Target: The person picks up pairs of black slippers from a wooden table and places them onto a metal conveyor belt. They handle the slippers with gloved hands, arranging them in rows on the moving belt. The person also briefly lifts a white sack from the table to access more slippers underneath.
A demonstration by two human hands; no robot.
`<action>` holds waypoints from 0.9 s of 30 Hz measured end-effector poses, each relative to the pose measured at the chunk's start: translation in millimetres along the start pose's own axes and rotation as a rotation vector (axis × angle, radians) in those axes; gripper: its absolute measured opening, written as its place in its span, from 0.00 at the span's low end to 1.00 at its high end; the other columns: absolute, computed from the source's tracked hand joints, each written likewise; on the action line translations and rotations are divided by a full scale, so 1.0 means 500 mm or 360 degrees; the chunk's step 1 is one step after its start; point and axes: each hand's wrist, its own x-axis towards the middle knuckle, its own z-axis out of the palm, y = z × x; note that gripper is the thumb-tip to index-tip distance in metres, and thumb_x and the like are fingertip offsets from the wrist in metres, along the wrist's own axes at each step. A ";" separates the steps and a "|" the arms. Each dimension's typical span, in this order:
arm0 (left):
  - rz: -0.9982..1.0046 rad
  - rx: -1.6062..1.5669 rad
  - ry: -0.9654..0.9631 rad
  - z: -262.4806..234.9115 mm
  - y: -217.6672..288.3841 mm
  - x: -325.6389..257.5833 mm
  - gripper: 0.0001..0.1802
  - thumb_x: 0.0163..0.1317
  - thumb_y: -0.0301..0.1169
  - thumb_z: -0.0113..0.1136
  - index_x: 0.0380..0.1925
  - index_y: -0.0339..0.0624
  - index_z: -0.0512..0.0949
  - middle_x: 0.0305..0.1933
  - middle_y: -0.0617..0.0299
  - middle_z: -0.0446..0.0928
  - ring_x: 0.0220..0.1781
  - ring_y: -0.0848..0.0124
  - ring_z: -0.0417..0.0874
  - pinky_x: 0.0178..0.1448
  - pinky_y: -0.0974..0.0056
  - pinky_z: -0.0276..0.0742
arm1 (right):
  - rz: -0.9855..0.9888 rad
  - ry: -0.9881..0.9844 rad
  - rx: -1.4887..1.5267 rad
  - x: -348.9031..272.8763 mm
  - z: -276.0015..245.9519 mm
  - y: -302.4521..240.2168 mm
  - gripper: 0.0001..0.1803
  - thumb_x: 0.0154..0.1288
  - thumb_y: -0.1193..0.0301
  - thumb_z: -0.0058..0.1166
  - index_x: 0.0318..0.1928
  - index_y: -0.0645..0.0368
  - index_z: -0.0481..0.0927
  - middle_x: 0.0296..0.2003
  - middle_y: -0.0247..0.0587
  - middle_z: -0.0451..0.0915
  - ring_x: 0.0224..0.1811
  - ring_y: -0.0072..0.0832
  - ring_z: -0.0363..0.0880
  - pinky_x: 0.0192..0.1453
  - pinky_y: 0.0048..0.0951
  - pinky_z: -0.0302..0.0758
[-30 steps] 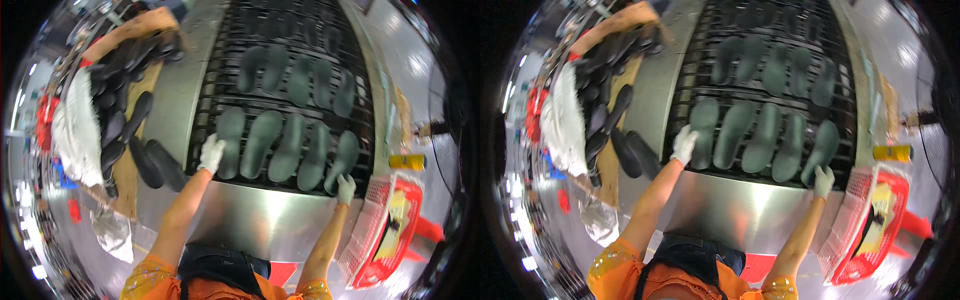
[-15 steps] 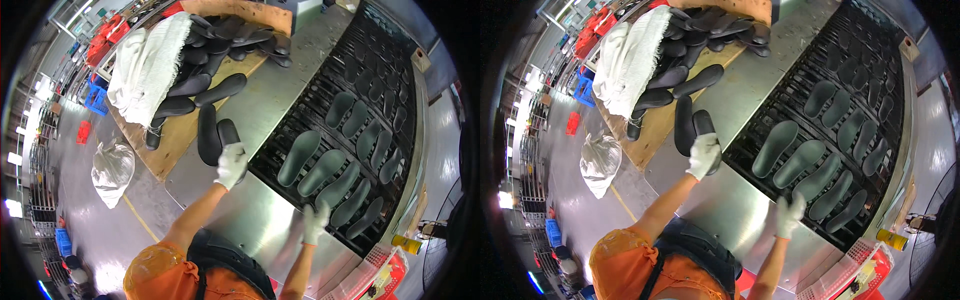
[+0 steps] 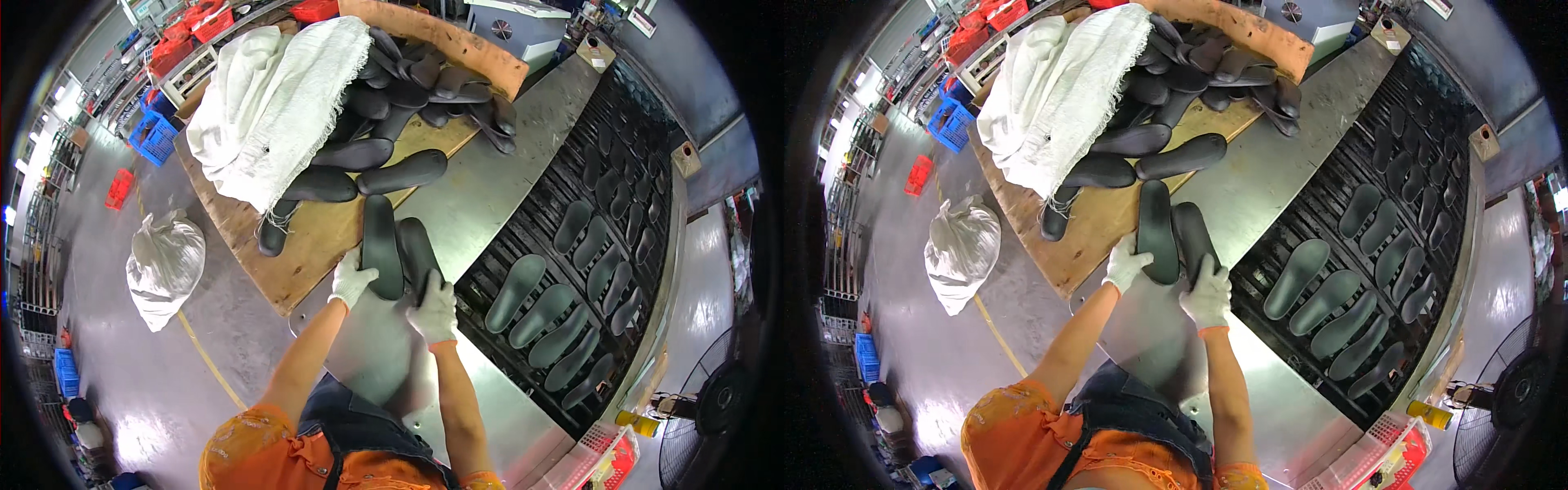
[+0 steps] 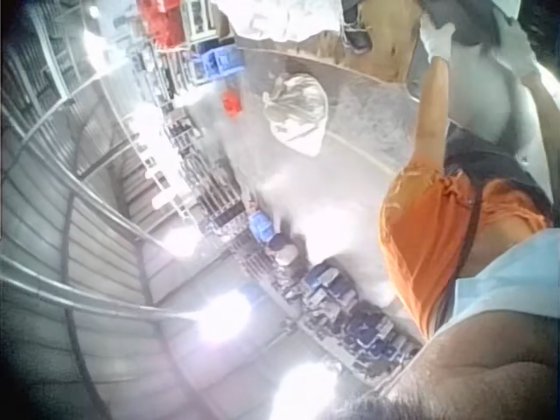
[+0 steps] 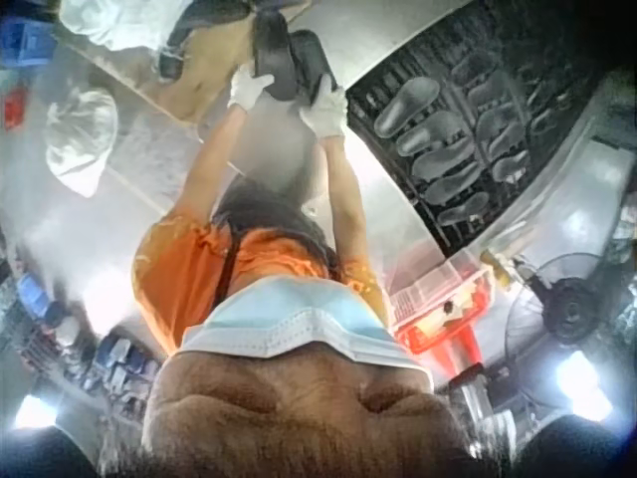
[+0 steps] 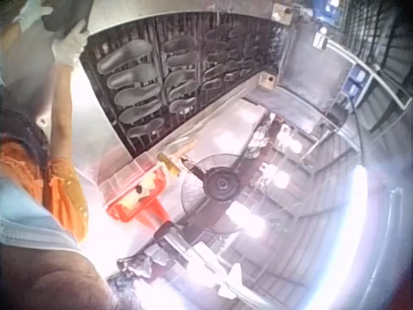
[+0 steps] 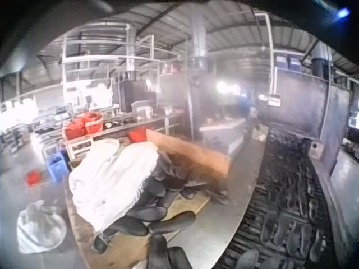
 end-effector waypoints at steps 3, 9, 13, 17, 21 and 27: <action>-0.0231 0.0138 -0.0058 -0.014 -0.012 -0.017 0.36 0.49 0.24 0.71 0.62 0.33 0.74 0.51 0.52 0.84 0.48 0.66 0.84 0.57 0.62 0.79 | -0.0073 0.0313 0.0727 0.029 0.009 0.082 0.30 0.54 0.77 0.52 0.61 0.60 0.75 0.41 0.56 0.85 0.43 0.50 0.85 0.52 0.41 0.81; -0.0394 -0.0074 -0.0224 -0.019 0.011 -0.093 0.34 0.55 0.24 0.69 0.64 0.32 0.71 0.47 0.57 0.81 0.43 0.71 0.81 0.41 0.64 0.81 | 0.0072 -0.0377 0.1821 0.017 0.068 0.094 0.25 0.49 0.81 0.55 0.52 0.72 0.78 0.41 0.45 0.84 0.41 0.32 0.83 0.50 0.32 0.79; -0.0523 -0.0142 -0.0371 -0.035 0.041 -0.115 0.32 0.58 0.23 0.67 0.64 0.31 0.70 0.49 0.57 0.81 0.44 0.71 0.82 0.42 0.64 0.82 | 0.0146 -0.0350 0.2098 0.011 0.124 0.050 0.35 0.49 0.77 0.68 0.61 0.69 0.72 0.46 0.44 0.83 0.47 0.34 0.83 0.57 0.37 0.79; -0.0396 0.0095 -0.0578 -0.069 0.009 -0.074 0.31 0.58 0.25 0.66 0.63 0.31 0.71 0.58 0.48 0.81 0.55 0.61 0.83 0.56 0.60 0.81 | 0.0189 -0.0713 0.2347 0.028 0.150 0.034 0.32 0.53 0.79 0.67 0.61 0.70 0.75 0.47 0.44 0.84 0.45 0.31 0.84 0.55 0.33 0.80; 0.0092 0.0613 -0.0581 -0.061 0.096 0.036 0.28 0.58 0.32 0.65 0.60 0.36 0.76 0.54 0.47 0.83 0.56 0.56 0.84 0.61 0.53 0.79 | 0.0401 -0.0534 0.2426 0.037 0.139 0.033 0.28 0.54 0.81 0.65 0.58 0.70 0.76 0.45 0.43 0.85 0.40 0.31 0.85 0.50 0.32 0.83; 0.1025 0.1602 0.0043 0.002 0.188 0.288 0.43 0.49 0.37 0.76 0.67 0.48 0.70 0.65 0.46 0.70 0.64 0.44 0.71 0.66 0.46 0.71 | 0.0481 -0.0283 0.2430 -0.005 0.125 0.056 0.28 0.56 0.77 0.67 0.58 0.68 0.75 0.47 0.43 0.85 0.43 0.32 0.86 0.49 0.36 0.85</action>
